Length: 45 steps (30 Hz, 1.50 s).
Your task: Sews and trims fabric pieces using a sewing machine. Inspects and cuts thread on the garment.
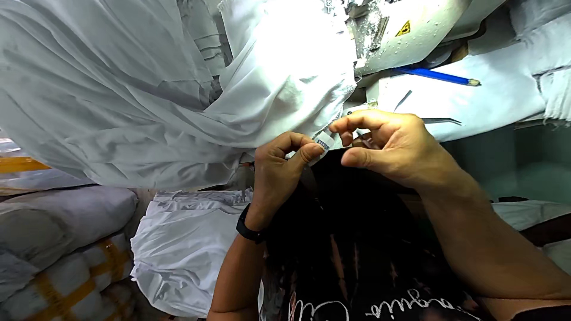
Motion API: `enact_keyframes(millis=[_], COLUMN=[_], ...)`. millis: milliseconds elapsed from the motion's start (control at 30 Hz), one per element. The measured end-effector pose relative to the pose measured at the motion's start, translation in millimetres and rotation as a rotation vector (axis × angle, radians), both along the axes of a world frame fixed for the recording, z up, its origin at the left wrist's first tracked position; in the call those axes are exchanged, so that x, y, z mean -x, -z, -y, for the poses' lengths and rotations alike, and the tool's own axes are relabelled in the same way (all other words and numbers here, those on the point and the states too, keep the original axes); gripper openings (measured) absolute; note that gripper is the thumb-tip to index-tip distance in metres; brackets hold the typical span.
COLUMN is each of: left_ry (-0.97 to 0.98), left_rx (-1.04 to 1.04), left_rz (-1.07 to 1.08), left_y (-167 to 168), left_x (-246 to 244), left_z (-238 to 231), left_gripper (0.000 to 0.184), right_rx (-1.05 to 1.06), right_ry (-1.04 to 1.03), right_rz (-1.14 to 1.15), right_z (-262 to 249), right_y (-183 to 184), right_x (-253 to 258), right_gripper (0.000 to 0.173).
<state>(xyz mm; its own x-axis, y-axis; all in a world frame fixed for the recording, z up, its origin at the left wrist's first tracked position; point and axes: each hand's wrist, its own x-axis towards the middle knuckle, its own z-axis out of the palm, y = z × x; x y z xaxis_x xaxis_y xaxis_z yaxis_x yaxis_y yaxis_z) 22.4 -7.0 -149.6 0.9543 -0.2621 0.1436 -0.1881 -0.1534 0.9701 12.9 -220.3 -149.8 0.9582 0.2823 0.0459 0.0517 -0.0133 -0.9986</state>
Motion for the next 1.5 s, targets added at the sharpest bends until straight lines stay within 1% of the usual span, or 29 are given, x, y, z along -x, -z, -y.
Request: enact_keyframes(millis=[33, 67, 133, 167, 233, 267, 333, 400, 500, 567, 633, 700, 800, 933, 1033, 1067, 1133, 1167, 1200, 1233, 1300, 1333, 1400, 1500], left_ry=[0.023, 0.041, 0.083, 0.109, 0.149, 0.137, 0.032, -0.044, -0.046, 0.029, 0.146, 0.22, 0.306, 0.392, 0.407, 0.393, 0.31, 0.265, 0.22, 0.169, 0.082, 0.041, -0.006, -0.042], left_rx=[-0.015, -0.023, -0.013, 0.006, 0.047, 0.081, 0.234, 0.486, 0.79, 0.899, 0.991, 1.032, 1.062, 1.068, 0.995, 0.94, 0.785, 0.692, 0.608, 0.522, 0.411, 0.365, 0.29, 0.241], left_rz=[-0.009, -0.017, -0.021, -0.027, -0.067, -0.103, -0.194, -0.29, -0.415, -0.476, -0.547, -0.623, -0.682, -0.714, -0.675, -0.633, -0.526, -0.456, -0.377, -0.295, -0.18, -0.146, -0.119, -0.129], left_y=[-1.6, -2.6, -3.3, -3.0, -1.0, 1.0, 6.0, 8.1, 8.3, 9.4, 12.8, 16.6, 21.5, 25.5, 23.1, 20.0, 12.2, 8.8, 6.3, 2.7, -5.6, -9.2, -13.9, -16.4], left_x=[-1.5, -3.0, -5.3, -6.2, -7.6, -8.1, -8.1, -7.5, -6.3, -5.5, -5.7, -5.7, -6.7, -8.0, -9.3, -9.8, -9.4, -9.1, -8.8, -7.9, -5.4, -4.7, -4.1, -4.9], left_z=[-1.7, -2.5, -3.0, -3.7, -7.2, -8.2, -5.0, 1.7, 14.1, 19.5, 21.6, 22.2, 21.7, 20.0, 17.8, 16.8, 15.0, 13.0, 10.7, 9.0, 8.7, 10.0, 11.4, 13.2], left_gripper=[0.008, 0.009, 0.009, 0.01, 0.012, 0.013, 0.01, 0.01, 0.015, 0.012, 0.011, 0.013, 0.018, 0.02, 0.012, 0.016, 0.042, 0.047, 0.047, 0.041, 0.02, 0.015, 0.012, 0.012], right_rx=[0.033, 0.046, 0.029, 0.008, -0.046, -0.082, -0.139, -0.141, -0.073, -0.04, -0.046, -0.064, -0.075, -0.151, -0.204, -0.207, -0.199, -0.187, -0.175, -0.165, -0.147, -0.146, -0.146, -0.191], right_ry=[-0.034, -0.057, -0.063, -0.036, 0.04, 0.081, 0.157, 0.18, 0.193, 0.209, 0.229, 0.221, 0.204, 0.16, 0.172, 0.181, 0.185, 0.19, 0.198, 0.203, 0.206, 0.21, 0.215, 0.23], right_rz=[0.016, 0.022, 0.015, 0.013, 0.029, 0.047, 0.077, 0.12, 0.208, 0.259, 0.274, 0.263, 0.232, 0.202, 0.171, 0.157, 0.141, 0.134, 0.126, 0.124, 0.128, 0.124, 0.104, 0.083], right_z=[2.3, 3.2, 0.1, -3.8, -11.1, -13.2, -16.1, -17.9, -22.7, -26.4, -28.5, -28.3, -25.9, -23.0, -22.4, -22.1, -20.8, -20.5, -20.6, -20.7, -21.4, -22.4, -24.4, -27.4], right_y=[-1.6, -2.9, -3.9, -3.7, -3.1, -3.0, -3.0, -2.2, -4.6, -7.0, -8.7, -10.6, -13.9, -15.0, -13.6, -13.7, -14.5, -15.1, -15.4, -15.3, -14.4, -14.3, -14.6, -13.4], right_x=[-2.9, -5.0, -8.5, -9.6, -11.5, -12.1, -13.1, -12.4, -10.1, -9.5, -10.4, -11.8, -12.1, -12.1, -11.7, -11.6, -12.2, -12.6, -12.8, -13.1, -13.5, -13.8, -14.3, -15.1], right_gripper=[0.031, 0.027, 0.007, 0.005, 0.009, 0.01, 0.009, 0.008, 0.007, 0.006, 0.004, 0.006, 0.008, 0.008, 0.01, 0.01, 0.011, 0.011, 0.011, 0.012, 0.012, 0.012, 0.012, 0.014])
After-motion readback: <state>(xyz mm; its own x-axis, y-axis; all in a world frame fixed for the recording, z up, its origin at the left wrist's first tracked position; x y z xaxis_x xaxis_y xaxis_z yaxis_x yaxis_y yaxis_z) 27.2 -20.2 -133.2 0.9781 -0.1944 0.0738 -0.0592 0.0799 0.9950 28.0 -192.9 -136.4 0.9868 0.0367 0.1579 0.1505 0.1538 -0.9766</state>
